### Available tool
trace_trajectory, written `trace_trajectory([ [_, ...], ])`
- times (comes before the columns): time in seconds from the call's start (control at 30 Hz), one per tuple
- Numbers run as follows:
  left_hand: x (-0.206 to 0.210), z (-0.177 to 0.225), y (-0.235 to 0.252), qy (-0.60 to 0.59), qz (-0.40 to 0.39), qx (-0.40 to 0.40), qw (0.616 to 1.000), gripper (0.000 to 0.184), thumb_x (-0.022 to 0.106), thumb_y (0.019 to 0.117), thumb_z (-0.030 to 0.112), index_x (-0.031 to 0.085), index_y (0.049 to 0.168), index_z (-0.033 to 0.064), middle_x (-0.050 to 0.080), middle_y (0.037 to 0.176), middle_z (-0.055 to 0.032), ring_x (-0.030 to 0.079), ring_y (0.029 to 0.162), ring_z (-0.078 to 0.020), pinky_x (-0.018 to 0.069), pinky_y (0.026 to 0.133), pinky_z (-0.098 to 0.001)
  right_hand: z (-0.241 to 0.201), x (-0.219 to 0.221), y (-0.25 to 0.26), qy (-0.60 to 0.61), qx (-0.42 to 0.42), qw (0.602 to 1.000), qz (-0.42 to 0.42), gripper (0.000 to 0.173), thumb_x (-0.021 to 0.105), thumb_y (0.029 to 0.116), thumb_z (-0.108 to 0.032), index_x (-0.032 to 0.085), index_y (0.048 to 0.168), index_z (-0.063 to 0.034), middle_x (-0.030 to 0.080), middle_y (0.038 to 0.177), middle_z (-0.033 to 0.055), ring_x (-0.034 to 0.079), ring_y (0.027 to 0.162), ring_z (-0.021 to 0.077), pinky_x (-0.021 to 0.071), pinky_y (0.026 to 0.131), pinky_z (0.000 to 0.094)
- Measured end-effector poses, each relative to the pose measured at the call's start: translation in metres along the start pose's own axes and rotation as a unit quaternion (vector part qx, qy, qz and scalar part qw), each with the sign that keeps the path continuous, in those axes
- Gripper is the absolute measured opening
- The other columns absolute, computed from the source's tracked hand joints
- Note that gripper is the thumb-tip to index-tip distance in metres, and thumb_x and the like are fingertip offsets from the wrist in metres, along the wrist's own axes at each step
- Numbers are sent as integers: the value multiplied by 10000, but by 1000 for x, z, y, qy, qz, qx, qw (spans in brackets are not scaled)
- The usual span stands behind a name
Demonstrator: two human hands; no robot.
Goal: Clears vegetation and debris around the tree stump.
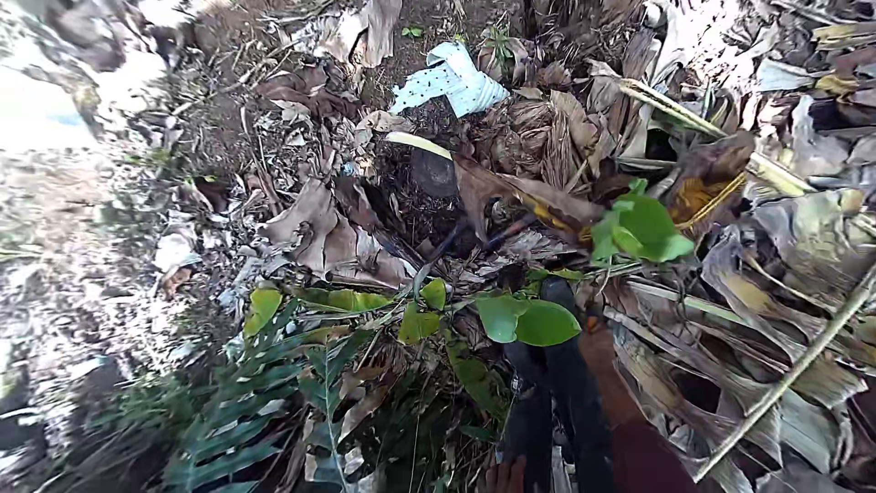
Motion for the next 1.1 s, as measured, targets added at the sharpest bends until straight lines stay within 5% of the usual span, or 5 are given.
trace_trajectory([
  [0.13, -24, 4, -6, -7, -3, -42, 999, 470, 565, 950, 483, 681, 1340, 248, 640, 1405, -27, 544, 1353, -325, 505, 1028, -574, 59, -8, 24, -71, 127, 967, -207, 379, 592, 1015, -267, 635, 1214, 52, 680, 1077, 284, 695, 930, 408, 562, 831, 601],
  [0.37, -33, -18, -19, -41, 4, -41, 998, 531, 512, 984, 516, 618, 1421, 232, 565, 1497, -49, 536, 1361, -323, 467, 1073, -579, 27, -330, 69, 145, 220, 910, -319, 116, 437, 1041, -212, 516, 1068, -131, 470, 606, -42, 484, 448, 57, 454, 405, 217],
  [0.67, -57, 25, -38, -79, -24, 16, 996, 615, 518, 988, 516, 496, 1526, 219, 421, 1610, -94, 425, 1447, -372, 416, 1113, -595, 9, -364, -142, 201, 186, 962, 9, 155, 557, 1024, -177, 541, 1066, -29, 559, 626, 53, 563, 460, 179, 530, 430, 378],
  [0.97, -79, 45, -35, -143, 32, -41, 988, 622, 468, 1030, 510, 429, 1572, 206, 456, 1588, -103, 497, 1411, -321, 434, 1130, -546, -86, -394, -51, 30, -232, 970, -69, 319, 680, 868, -255, 676, 1055, 4, 661, 742, 62, 630, 600, 151, 569, 586, 396],
  [1.1, -35, 95, -21, -265, 131, -88, 951, 608, 531, 1012, 466, 497, 1523, 139, 530, 1511, -177, 513, 1389, -372, 351, 1148, -658, -76, -371, 71, -148, -202, 938, -239, 337, 732, 860, -252, 701, 1100, -17, 681, 808, 131, 662, 709, 253, 557, 693, 517],
])
Point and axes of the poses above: each hand's wrist, its own y-axis towards the middle knuckle, its own x-axis out of the palm, z = x × y, the point moved 2 cm from there along y, towards the middle knuckle
